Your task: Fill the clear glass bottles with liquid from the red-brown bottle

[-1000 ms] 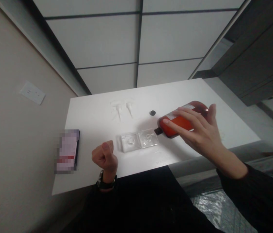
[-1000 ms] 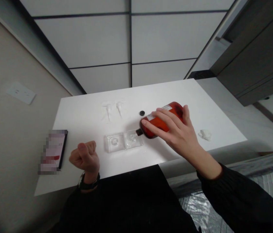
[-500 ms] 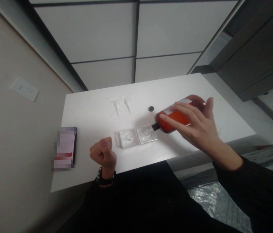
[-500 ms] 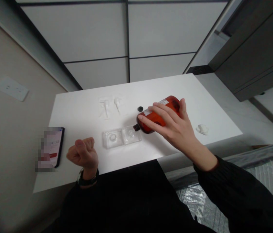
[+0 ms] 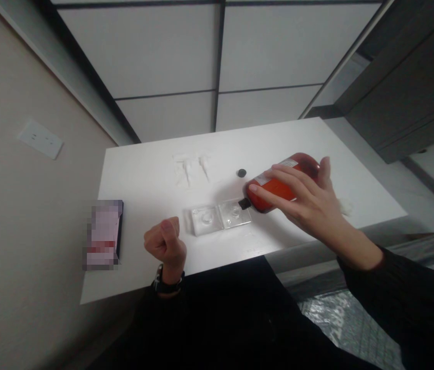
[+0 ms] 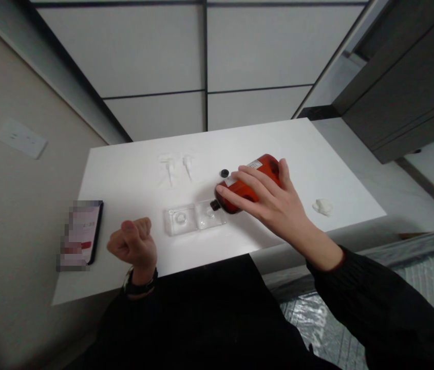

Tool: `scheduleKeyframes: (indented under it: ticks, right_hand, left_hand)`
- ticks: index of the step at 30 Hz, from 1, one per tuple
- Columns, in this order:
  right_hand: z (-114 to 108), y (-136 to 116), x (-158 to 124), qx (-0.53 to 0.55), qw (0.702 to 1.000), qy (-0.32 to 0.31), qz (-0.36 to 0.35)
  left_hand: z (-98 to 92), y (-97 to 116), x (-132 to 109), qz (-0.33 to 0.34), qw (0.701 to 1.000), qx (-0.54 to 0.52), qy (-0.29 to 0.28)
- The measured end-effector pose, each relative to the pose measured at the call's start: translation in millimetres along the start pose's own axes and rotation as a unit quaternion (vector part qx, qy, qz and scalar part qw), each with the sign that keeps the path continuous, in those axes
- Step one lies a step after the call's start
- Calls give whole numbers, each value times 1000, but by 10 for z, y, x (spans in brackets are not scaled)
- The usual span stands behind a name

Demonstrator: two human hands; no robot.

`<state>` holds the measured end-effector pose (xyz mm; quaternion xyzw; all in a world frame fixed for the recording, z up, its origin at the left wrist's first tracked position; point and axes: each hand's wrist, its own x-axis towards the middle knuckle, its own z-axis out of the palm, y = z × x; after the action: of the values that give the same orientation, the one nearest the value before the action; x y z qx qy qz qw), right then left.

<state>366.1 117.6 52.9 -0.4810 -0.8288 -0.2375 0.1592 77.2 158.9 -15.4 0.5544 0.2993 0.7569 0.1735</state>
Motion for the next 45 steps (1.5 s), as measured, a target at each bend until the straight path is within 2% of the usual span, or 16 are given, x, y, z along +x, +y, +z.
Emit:
scheduleKeyframes:
  ticks: [7,18,27,35,40,45]
  right_hand:
    - [8,-6,11,10,1000,-5,-3]
    - [-3,-29,70,-23,999,5,-46]
    - [-35,-28,138,-19,996,-5,-90]
    - [43,-19,136,22,996,5,-84]
    - [25,-24,197,37,995,-1,-94]
    - [-11,-26,271,28,993,-6,-115]
  left_hand:
    - [-21,-17,-20,-3,1000,7,-4]
    - [-24,-23,-33,-15,1000,16,-2]
    - [-77,-101,-98,-72,995,70,9]
    - [-107,-200,-114,-104,986,129,-9]
    - [-167,-202,-61,-144,974,156,-78]
    - [-363,-327,-171,-216,950,157,-164]
